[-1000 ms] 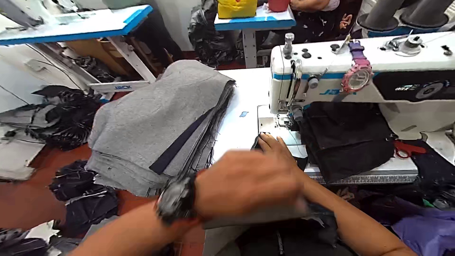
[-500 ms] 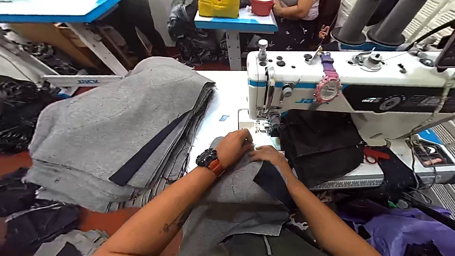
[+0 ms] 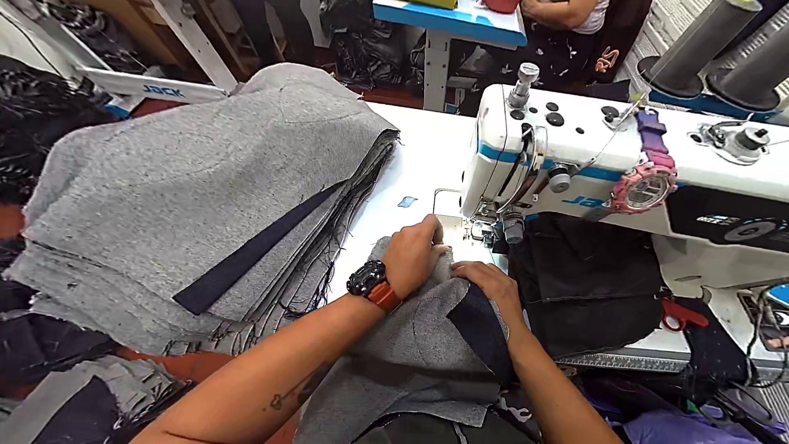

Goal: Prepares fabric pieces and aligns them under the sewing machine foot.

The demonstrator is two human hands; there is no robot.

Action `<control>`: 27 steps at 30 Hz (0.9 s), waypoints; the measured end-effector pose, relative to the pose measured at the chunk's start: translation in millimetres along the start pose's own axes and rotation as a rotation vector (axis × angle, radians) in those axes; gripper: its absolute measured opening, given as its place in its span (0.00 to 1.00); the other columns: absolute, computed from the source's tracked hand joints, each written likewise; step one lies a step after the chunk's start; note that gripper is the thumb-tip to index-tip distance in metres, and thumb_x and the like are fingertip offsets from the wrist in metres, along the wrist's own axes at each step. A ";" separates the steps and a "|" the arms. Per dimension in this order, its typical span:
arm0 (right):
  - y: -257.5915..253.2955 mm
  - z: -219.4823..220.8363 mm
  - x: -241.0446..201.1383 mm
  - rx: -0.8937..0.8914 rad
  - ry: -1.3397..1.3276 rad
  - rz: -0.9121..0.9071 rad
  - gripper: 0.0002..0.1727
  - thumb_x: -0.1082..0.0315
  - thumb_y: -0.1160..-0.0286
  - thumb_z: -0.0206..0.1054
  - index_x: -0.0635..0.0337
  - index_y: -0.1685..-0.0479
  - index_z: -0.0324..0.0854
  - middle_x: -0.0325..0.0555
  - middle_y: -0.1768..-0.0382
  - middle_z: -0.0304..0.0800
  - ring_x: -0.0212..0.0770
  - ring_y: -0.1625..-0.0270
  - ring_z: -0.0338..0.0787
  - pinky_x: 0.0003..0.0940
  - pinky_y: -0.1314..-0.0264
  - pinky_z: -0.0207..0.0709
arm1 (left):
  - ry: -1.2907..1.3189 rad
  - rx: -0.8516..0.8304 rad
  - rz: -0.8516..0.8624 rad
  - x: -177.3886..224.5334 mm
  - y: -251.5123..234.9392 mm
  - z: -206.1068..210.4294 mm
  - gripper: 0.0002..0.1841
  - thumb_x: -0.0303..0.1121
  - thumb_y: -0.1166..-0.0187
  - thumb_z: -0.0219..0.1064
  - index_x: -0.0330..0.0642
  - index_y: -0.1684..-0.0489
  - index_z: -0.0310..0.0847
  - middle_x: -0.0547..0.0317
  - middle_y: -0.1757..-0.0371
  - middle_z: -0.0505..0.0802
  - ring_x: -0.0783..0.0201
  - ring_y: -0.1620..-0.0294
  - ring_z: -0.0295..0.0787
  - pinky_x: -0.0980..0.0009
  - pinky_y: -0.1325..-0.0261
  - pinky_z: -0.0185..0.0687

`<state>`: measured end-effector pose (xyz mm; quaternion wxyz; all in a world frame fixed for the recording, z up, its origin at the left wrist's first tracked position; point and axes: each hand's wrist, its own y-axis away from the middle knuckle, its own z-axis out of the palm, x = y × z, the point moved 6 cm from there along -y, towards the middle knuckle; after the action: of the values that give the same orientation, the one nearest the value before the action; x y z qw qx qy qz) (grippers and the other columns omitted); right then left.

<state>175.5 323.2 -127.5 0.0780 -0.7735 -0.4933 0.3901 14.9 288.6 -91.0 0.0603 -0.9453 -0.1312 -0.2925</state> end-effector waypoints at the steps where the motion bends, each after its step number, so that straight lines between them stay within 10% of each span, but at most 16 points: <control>1: -0.6 -0.1 0.6 0.003 0.002 0.006 0.12 0.76 0.23 0.63 0.59 0.55 0.94 0.45 0.45 0.97 0.50 0.50 0.96 0.46 0.48 0.86 | -0.006 -0.016 -0.025 0.3 -2.7 -0.4 0.11 0.31 0.20 0.71 0.31 0.50 0.82 0.40 0.59 0.93 0.39 0.56 0.93 0.37 0.50 0.84; 11: -1.1 0.2 -14.1 -0.050 0.158 0.061 0.08 0.73 0.21 0.65 0.56 0.54 0.90 0.42 0.43 0.94 0.50 0.54 0.91 0.46 0.58 0.83 | -0.089 -0.071 -0.060 8.4 -4.6 6.6 0.09 0.25 0.20 0.65 0.31 0.48 0.79 0.36 0.54 0.90 0.37 0.51 0.91 0.40 0.51 0.84; 15: 4.0 5.0 -12.6 0.007 0.240 0.036 0.12 0.76 0.23 0.65 0.53 0.52 0.93 0.40 0.41 0.95 0.49 0.55 0.91 0.44 0.65 0.81 | -0.149 0.114 0.173 4.2 8.1 14.1 0.08 0.23 0.21 0.64 0.29 0.50 0.83 0.36 0.54 0.90 0.36 0.47 0.90 0.43 0.45 0.85; 27: -9.6 -7.8 33.7 0.133 0.115 0.107 0.11 0.73 0.21 0.65 0.60 0.56 0.95 0.54 0.50 0.97 0.61 0.51 0.93 0.60 0.51 0.80 | 0.127 0.170 0.075 -8.4 -47.0 22.3 0.19 0.33 0.29 0.75 0.32 0.44 0.81 0.46 0.55 0.96 0.42 0.44 0.91 0.37 0.33 0.75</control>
<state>181.2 357.8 -135.1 0.1364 -0.8130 -0.4191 0.3805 6.9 336.1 -112.4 0.1591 -0.9206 -0.1161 -0.3371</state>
